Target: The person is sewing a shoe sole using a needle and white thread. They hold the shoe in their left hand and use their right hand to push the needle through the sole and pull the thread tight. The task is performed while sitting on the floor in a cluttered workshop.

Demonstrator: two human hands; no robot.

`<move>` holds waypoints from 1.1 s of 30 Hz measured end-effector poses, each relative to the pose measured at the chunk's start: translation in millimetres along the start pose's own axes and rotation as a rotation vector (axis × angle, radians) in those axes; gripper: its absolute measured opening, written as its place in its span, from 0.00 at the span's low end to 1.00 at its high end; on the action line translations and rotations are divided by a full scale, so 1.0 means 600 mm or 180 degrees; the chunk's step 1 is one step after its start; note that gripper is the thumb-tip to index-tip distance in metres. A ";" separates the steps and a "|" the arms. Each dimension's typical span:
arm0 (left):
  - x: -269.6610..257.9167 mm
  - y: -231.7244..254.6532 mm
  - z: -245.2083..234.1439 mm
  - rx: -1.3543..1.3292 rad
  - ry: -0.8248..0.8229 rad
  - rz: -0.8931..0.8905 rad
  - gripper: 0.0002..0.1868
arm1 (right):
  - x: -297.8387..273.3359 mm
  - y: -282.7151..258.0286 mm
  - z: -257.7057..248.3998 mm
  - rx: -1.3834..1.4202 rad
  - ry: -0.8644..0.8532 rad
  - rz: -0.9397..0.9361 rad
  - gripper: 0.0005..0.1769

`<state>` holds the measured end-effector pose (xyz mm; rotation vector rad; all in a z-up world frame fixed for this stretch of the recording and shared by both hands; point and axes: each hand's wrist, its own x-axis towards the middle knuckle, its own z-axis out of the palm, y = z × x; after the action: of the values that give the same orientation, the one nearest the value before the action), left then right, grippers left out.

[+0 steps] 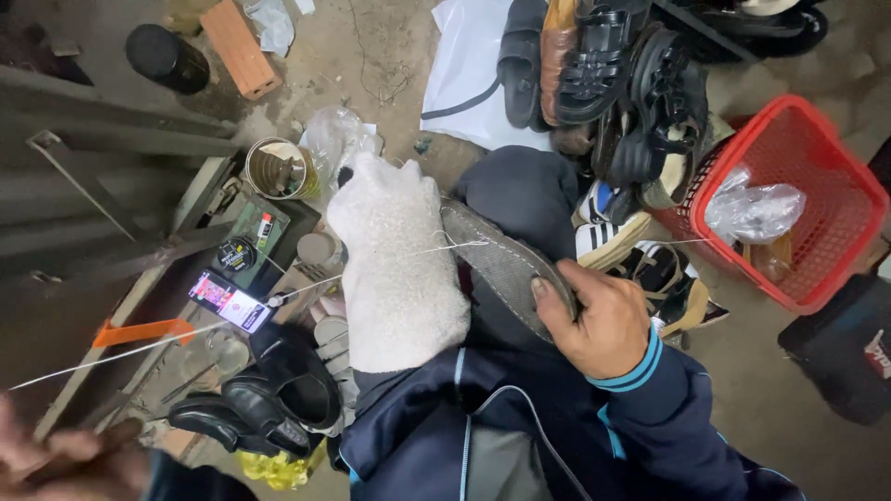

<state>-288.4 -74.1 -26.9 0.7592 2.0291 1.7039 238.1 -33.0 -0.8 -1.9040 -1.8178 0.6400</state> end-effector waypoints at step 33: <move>-0.365 0.096 0.365 0.0657 -0.3672 0.1385 0.21 | -0.011 0.020 -0.059 0.2565 -0.1211 -0.0327 0.38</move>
<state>24.1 -34.8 -23.4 1.8060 1.2322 0.7992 268.6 -39.8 20.9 -1.1908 -1.4861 1.4980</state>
